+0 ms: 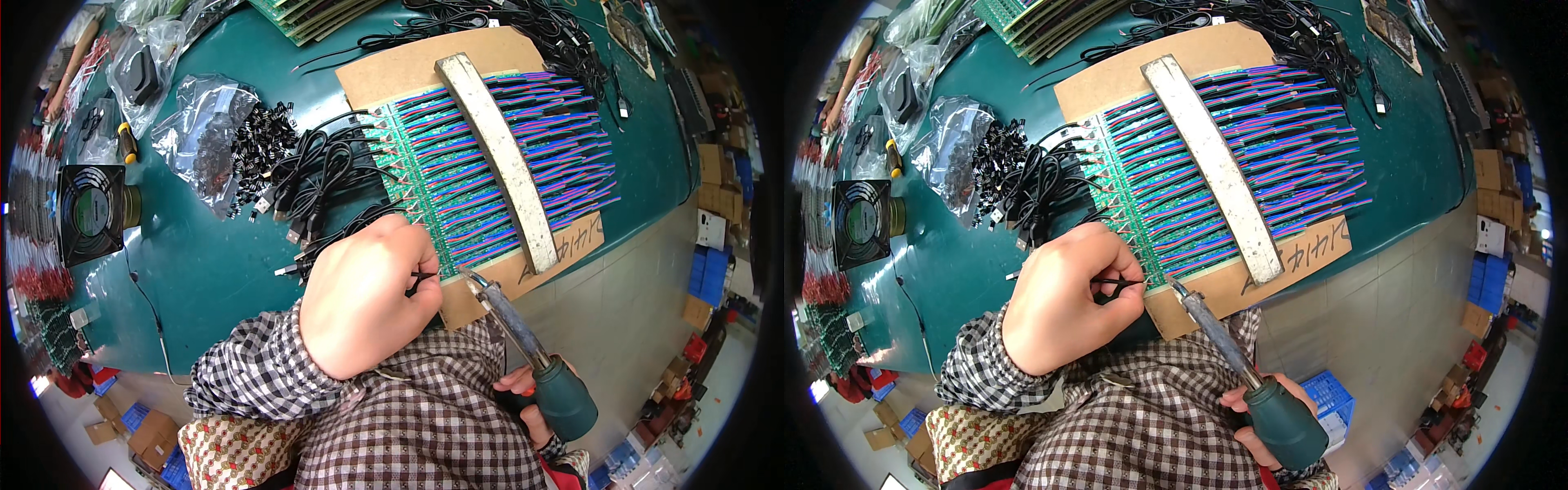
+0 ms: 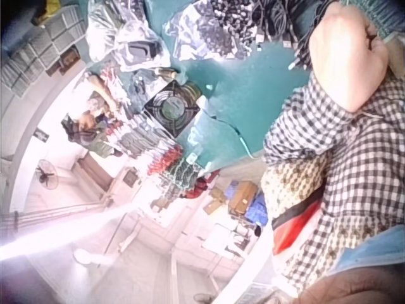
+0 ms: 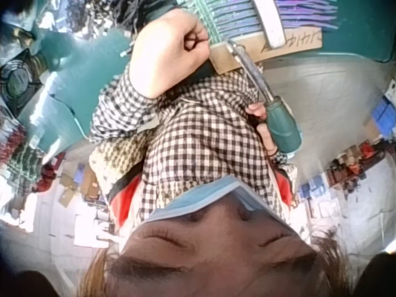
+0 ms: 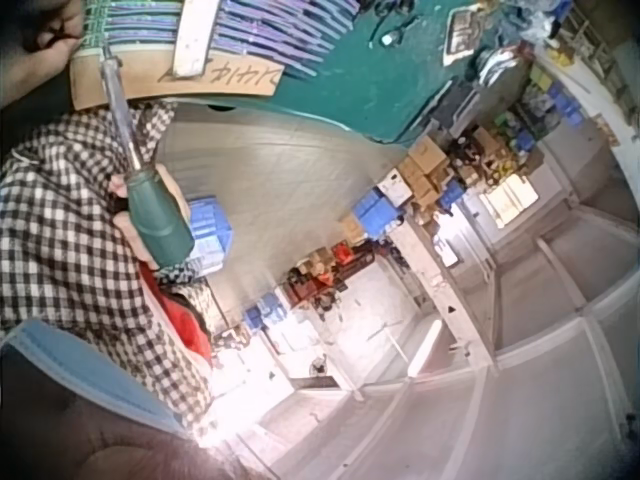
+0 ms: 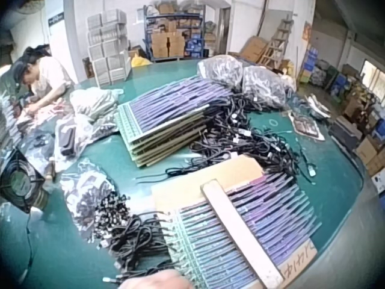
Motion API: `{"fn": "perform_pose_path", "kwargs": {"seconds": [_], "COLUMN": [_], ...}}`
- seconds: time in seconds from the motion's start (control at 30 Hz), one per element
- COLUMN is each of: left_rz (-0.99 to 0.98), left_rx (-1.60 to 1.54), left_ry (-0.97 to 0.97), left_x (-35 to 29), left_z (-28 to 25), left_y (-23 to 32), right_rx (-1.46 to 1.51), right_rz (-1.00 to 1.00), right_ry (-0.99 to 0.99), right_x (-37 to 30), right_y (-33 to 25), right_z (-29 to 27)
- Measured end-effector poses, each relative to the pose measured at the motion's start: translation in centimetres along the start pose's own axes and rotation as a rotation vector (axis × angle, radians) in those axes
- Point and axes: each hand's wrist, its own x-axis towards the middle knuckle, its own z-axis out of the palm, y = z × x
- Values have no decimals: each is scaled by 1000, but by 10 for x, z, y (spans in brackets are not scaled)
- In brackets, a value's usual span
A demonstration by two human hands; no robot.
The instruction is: The person prepares wire leads using a soldering gun and solders the wires onto circuit boards held in a fixture.
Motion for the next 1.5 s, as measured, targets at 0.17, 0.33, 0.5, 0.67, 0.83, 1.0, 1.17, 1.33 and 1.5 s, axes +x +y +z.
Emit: {"fn": "perform_pose_path", "kwargs": {"seconds": [0.17, 0.33, 0.5, 0.67, 0.83, 1.0, 1.17, 1.33, 1.5], "left_rz": [53, 31, 93, 191, 362, 366, 360, 325, 322], "left_rx": [74, 66, -29, 12, 19, -28, -52, -70, -71], "left_ry": [-28, -106, -112, -13, 57, 38, 42, 33, 38], "left_x": [5, 10, 6, -6, -5, -1, 0, 1, 1], "left_z": [-4, -7, -10, -4, 4, 7, 8, 7, 8], "left_y": [1, 2, -2, -12, -20, -25, -26, -25, -25], "right_rx": [-25, -80, 68, 642, 685, 587, 522, 455, 515], "right_rz": [35, 23, 64, -151, -173, -173, -197, -201, -232], "right_ry": [-31, -63, -18, -69, -238, -250, -315, -342, -336], "right_x": [1, 1, -4, 50, 90, 102, 104, 97, 96], "right_y": [-2, -1, 6, 12, 3, 3, 7, 13, 17], "right_z": [-3, -9, -7, 20, 47, 57, 57, 51, 51]}}
